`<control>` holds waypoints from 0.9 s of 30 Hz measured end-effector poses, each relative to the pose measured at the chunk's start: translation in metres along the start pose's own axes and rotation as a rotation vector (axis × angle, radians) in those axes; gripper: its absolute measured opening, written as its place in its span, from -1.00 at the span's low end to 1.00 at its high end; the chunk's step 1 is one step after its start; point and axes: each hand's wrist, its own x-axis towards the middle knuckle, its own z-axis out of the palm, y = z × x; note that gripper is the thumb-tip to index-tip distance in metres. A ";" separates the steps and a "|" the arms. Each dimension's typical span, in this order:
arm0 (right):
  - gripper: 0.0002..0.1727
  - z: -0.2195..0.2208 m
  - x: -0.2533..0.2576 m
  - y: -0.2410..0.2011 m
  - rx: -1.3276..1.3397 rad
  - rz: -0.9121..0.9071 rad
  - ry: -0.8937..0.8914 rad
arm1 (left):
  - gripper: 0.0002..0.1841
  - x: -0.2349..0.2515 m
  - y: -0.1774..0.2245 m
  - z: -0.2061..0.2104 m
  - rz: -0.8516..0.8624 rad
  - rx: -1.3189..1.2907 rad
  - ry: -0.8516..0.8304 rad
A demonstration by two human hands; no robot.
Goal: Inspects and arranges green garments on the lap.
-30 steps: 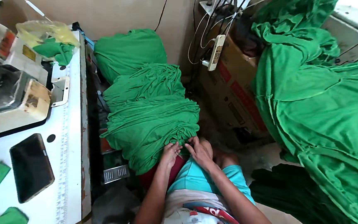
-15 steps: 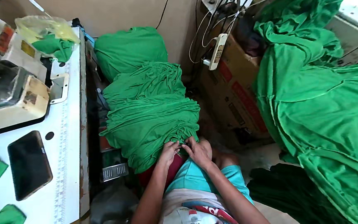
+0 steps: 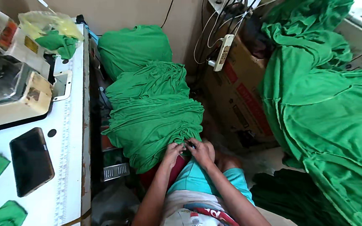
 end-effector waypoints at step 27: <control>-0.73 0.019 -0.025 -0.012 -0.213 -0.120 0.001 | -0.83 -0.005 -0.002 -0.003 -0.106 0.014 0.131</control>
